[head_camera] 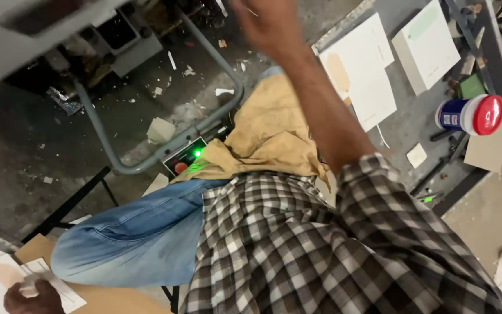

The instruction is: The person is manually feeding and collecting paper sheets into an industrial printing or hot-stamping machine.

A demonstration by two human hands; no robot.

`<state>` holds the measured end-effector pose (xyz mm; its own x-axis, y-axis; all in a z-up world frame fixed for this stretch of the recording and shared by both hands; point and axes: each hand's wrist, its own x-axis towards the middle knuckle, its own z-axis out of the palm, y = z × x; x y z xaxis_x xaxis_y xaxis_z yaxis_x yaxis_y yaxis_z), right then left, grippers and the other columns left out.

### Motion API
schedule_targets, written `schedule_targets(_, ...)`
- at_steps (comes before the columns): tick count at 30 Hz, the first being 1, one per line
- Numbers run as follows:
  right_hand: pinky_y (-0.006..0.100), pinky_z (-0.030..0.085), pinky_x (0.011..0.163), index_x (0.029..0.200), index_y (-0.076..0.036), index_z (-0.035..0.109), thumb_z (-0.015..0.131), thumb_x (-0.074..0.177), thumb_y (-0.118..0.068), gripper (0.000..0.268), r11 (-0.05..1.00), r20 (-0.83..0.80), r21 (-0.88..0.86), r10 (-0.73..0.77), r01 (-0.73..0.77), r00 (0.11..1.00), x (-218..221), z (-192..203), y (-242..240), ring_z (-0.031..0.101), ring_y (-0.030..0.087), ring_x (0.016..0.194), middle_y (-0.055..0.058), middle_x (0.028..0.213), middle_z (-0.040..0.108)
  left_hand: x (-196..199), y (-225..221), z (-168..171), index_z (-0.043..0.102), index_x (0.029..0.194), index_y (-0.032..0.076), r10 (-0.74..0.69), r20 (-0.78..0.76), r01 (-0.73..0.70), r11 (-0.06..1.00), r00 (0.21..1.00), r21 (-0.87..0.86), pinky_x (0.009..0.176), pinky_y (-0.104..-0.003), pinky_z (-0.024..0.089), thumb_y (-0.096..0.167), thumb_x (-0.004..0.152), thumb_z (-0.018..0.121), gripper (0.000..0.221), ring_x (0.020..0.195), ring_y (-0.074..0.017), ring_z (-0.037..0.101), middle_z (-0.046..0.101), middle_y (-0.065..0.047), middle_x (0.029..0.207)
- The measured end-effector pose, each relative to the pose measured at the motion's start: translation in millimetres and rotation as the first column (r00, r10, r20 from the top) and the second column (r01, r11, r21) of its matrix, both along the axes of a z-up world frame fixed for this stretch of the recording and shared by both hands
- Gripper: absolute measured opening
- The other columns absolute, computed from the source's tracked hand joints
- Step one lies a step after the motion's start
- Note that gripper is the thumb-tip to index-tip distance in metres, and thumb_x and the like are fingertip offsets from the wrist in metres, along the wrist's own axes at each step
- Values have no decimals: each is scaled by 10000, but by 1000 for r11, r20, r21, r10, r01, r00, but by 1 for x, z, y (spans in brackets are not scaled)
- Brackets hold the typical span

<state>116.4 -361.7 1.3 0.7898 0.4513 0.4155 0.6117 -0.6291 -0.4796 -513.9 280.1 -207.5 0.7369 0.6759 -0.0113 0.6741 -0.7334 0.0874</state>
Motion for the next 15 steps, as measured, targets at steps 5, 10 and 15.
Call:
schedule_targets(5, 461, 543, 859, 1231, -45, 721, 803, 964, -191, 315, 937, -137, -136, -338, 321, 931, -50, -66, -176, 637, 409, 1044, 230, 1208, 628, -7, -14, 4, 528, 1293, -73, -48, 242, 67, 995, 969, -73, 1064, -418, 569, 5, 906, 593, 399, 1127, -331, 602, 545, -225, 1267)
schedule_targets(10, 556, 468, 878, 1256, -34, 680, 894, 803, -395, 618, 684, -137, -561, -633, 467, 762, -93, -92, -228, 600, 373, 1126, 168, 1212, 624, -11, -52, 15, 551, 1257, -71, -177, 259, 172, 984, 949, 44, 1010, -425, 547, 14, 944, 723, 367, 1089, -333, 607, 594, -213, 1263)
schedule_targets(15, 598, 472, 816, 1292, 2, 608, 933, 657, -461, 850, 458, -111, -786, -765, 415, 635, -102, -119, -252, 588, 377, 1092, 170, 1259, 576, 0, -86, 21, 597, 1258, -87, 235, 333, -92, 914, 913, -395, 884, -395, 536, 189, 987, 830, 451, 1067, -292, 598, 591, -206, 1221)
